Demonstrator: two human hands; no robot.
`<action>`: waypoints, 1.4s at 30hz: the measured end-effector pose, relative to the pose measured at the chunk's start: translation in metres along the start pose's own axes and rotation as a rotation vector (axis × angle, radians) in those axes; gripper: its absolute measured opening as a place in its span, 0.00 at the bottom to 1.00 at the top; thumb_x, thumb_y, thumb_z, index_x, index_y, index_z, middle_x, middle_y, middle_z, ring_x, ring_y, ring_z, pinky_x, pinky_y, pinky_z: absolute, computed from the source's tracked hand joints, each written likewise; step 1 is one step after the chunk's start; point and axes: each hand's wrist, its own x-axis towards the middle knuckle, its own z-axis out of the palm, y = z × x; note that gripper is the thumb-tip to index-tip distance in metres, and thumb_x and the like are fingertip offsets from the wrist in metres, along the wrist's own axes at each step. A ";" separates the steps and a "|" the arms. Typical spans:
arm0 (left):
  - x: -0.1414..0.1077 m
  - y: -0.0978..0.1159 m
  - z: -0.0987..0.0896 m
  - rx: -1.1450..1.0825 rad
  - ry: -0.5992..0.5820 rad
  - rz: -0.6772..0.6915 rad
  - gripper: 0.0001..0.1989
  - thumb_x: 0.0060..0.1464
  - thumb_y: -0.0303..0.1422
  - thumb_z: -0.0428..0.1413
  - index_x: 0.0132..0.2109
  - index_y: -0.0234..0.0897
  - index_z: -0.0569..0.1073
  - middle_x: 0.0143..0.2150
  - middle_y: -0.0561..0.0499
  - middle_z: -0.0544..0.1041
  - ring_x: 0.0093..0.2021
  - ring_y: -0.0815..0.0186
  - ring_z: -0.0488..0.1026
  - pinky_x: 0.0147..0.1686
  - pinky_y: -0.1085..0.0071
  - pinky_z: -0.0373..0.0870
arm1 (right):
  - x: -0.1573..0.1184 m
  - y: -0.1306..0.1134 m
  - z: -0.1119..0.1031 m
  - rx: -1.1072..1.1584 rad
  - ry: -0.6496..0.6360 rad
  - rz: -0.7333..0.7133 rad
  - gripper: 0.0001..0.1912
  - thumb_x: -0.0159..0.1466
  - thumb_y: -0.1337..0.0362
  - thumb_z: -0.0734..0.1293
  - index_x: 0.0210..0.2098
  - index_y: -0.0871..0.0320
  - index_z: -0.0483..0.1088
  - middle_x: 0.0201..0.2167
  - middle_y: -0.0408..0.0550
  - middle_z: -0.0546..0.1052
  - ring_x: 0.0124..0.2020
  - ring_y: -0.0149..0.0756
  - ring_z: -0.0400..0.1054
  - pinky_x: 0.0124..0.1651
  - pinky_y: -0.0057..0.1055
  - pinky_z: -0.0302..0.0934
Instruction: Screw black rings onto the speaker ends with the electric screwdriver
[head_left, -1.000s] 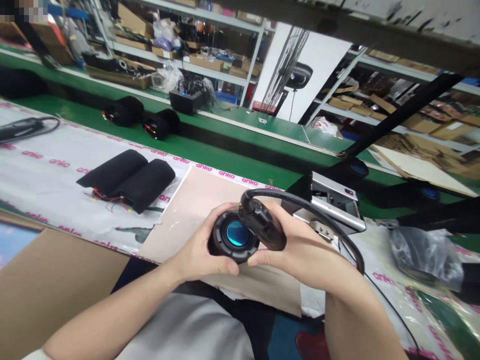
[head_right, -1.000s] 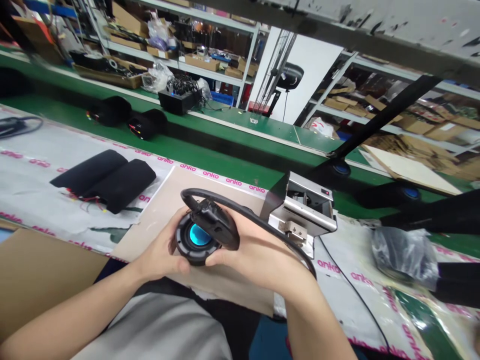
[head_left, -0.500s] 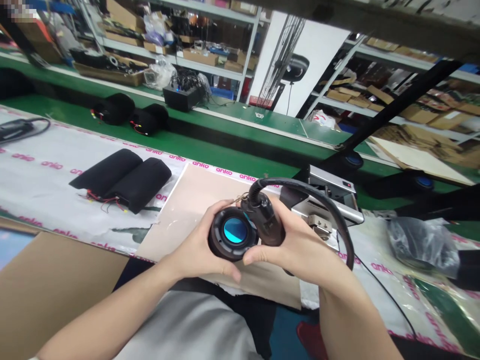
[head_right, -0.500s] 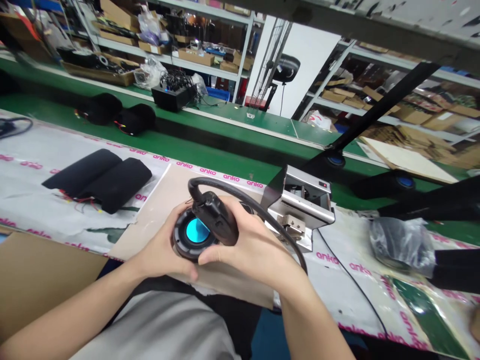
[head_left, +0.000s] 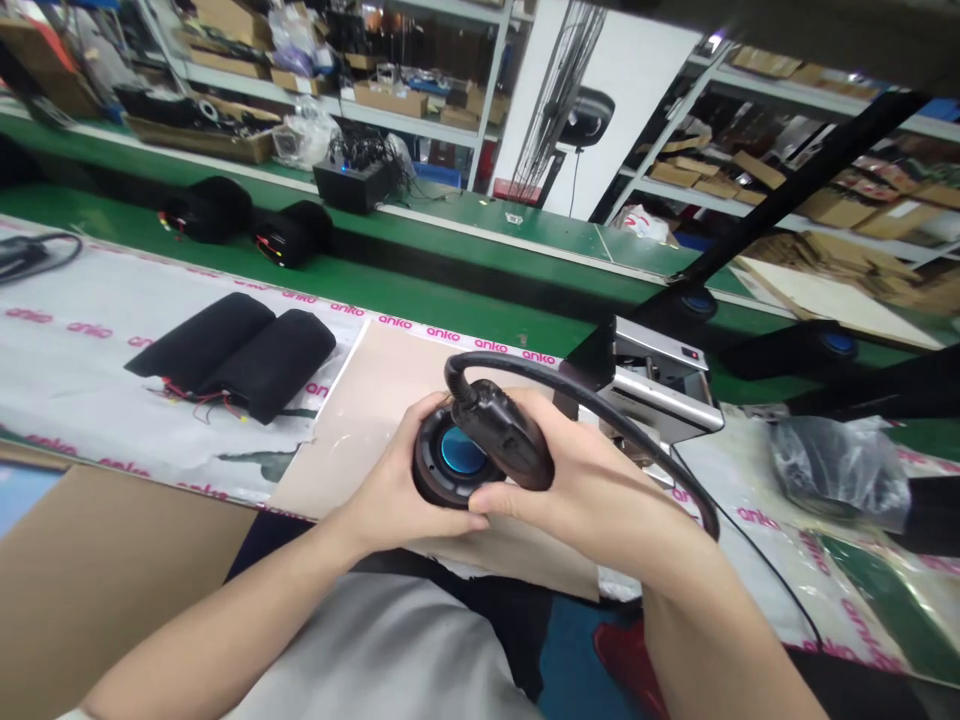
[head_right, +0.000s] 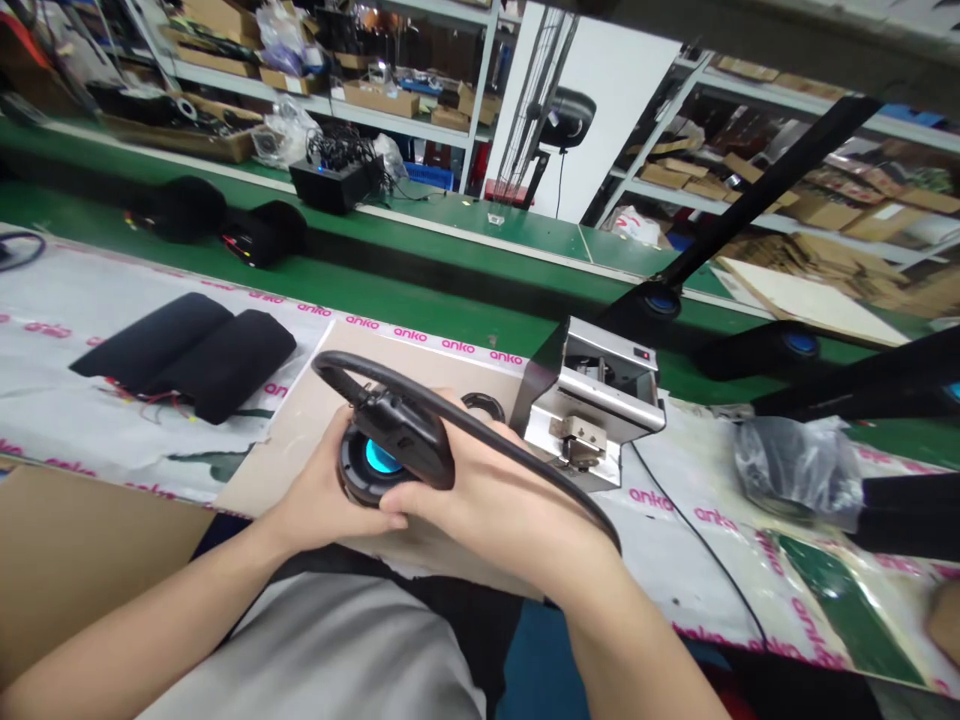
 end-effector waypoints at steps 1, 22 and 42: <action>0.000 0.000 0.000 -0.007 -0.005 0.005 0.55 0.41 0.45 0.80 0.70 0.47 0.61 0.72 0.38 0.70 0.73 0.40 0.70 0.73 0.41 0.68 | -0.002 0.001 0.002 -0.005 0.011 0.012 0.41 0.60 0.51 0.81 0.69 0.38 0.65 0.46 0.37 0.80 0.41 0.37 0.74 0.40 0.29 0.66; -0.003 0.006 0.007 -0.056 0.028 -0.057 0.45 0.44 0.33 0.76 0.67 0.42 0.67 0.61 0.43 0.79 0.62 0.45 0.78 0.64 0.47 0.76 | -0.010 -0.023 0.015 -0.131 -0.006 0.052 0.27 0.67 0.53 0.73 0.65 0.44 0.70 0.56 0.46 0.79 0.52 0.55 0.75 0.55 0.52 0.68; -0.003 0.010 -0.009 -0.062 -0.030 0.003 0.47 0.43 0.45 0.79 0.67 0.42 0.71 0.68 0.36 0.77 0.67 0.42 0.76 0.66 0.53 0.74 | -0.053 0.044 -0.011 1.034 0.837 -0.049 0.25 0.54 0.46 0.86 0.43 0.45 0.77 0.36 0.41 0.79 0.20 0.32 0.66 0.28 0.37 0.66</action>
